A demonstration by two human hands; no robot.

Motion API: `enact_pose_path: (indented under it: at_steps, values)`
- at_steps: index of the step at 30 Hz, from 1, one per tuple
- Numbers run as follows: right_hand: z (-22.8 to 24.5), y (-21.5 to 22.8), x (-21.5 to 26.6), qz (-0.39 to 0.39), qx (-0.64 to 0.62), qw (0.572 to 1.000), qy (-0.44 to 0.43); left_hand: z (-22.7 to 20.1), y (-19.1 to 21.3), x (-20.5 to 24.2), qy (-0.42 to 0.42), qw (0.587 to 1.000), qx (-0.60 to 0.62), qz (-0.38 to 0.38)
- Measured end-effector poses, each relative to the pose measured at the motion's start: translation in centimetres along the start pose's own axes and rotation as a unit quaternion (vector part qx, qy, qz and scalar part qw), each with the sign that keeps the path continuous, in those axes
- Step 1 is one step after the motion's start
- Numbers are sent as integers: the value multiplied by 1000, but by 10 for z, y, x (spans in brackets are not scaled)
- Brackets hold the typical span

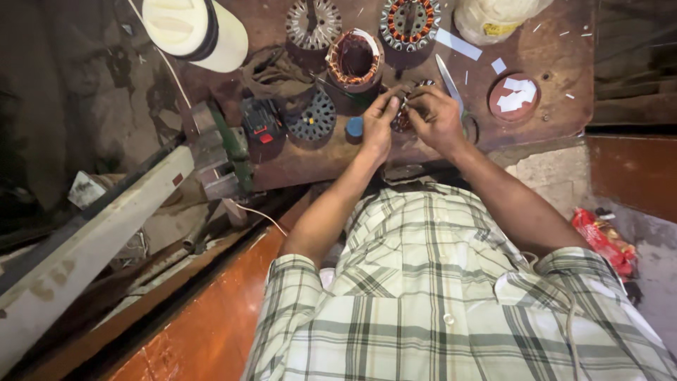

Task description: The person uses scissors to cut small white insulating strips and places them into the slots of a copper-wound stator core. They repeat this process for multiple stator cores on a cluttered workbench in a workshop.

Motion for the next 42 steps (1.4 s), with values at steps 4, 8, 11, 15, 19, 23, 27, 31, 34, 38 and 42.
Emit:
enact_pose_path:
  at_steps: [4,8,11,15,19,23,27,31,34,38,42]
  values:
    - [0,-2,-9,18,8,1000,-24,-5,1,-3,-5,1000,-8,7]
    - [1,-4,-6,-22,19,999,-36,1,-2,2,1,1000,14,3]
    - [6,-9,-9,-36,47,998,-5,-5,-1,-4,2,1000,24,8]
    - [14,1,-3,14,110,991,78,-2,0,-2,-12,1000,18,13]
    - [11,5,-3,22,119,987,108,12,0,6,-63,995,-78,-5]
    - [5,7,-5,25,134,988,75,11,-1,8,-120,984,-123,49]
    - [-3,32,13,7,155,987,50,-1,-3,19,-133,931,-280,191]
    - [-20,44,43,55,101,993,17,-7,-19,38,-155,908,-303,243]
    - [-28,41,55,25,104,994,8,-13,-36,48,-194,879,-363,240]
    - [-29,37,61,8,75,997,9,-23,-44,55,-228,843,-429,231]
    - [-31,44,61,17,72,997,23,-22,-45,57,-254,827,-449,225]
Point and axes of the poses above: each hand's wrist, its own x-axis away from the middle knuckle, its own y-axis out of the back of the hand, z = x × y, the point moved 3 cm from there along -x, towards the middle knuckle, and after that the axes turned 2 degrees about -y, right-handed, at the moved point
